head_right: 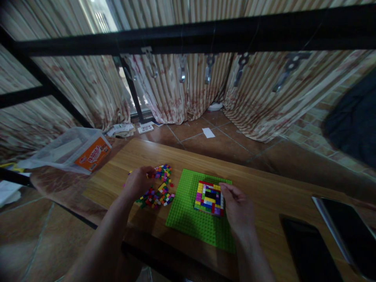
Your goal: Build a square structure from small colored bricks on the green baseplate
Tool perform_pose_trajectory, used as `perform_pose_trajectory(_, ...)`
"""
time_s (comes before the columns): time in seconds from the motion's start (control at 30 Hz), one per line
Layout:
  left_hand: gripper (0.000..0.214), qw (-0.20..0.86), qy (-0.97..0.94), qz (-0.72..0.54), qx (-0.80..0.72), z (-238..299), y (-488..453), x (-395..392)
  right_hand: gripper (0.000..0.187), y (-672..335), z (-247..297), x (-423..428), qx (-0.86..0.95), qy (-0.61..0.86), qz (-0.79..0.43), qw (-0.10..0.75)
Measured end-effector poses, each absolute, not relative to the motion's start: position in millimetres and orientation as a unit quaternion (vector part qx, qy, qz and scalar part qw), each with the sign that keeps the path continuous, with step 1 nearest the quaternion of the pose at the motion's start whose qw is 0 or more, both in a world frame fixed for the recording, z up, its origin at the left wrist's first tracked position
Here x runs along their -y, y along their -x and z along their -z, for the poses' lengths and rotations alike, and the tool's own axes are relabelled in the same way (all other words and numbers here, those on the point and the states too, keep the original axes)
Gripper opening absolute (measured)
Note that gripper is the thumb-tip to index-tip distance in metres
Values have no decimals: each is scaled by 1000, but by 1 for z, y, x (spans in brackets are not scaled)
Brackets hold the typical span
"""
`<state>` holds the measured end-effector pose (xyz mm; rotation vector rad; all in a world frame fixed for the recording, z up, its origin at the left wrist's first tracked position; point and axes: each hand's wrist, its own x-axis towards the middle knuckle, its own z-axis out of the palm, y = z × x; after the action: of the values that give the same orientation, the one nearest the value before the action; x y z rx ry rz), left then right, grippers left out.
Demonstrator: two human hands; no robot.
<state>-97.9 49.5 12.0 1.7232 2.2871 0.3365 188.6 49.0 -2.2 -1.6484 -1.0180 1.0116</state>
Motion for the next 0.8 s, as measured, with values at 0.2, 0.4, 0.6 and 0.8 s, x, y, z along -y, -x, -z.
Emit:
perform_pose_trajectory(0.2, 23, 75, -615, -90, -780, -1, 92, -52, 24, -191, 8, -50, 427, 651, -422, 464)
perform_pose_trajectory(0.4, 20, 86, -601, -85, -790, -4, 92, -53, 30, -190, 9, -49, 414, 643, -435, 475)
perform_pose_trajectory(0.6, 13, 208, -603, -233, -734, -8, 90, -56, 29, -189, 7, -49, 463, 663, -339, 481)
perform_pose_trajectory(0.8, 17, 463, -529, -428, -568, -13, 58, -54, 20, -164, -7, -38, 566, 542, -310, 539)
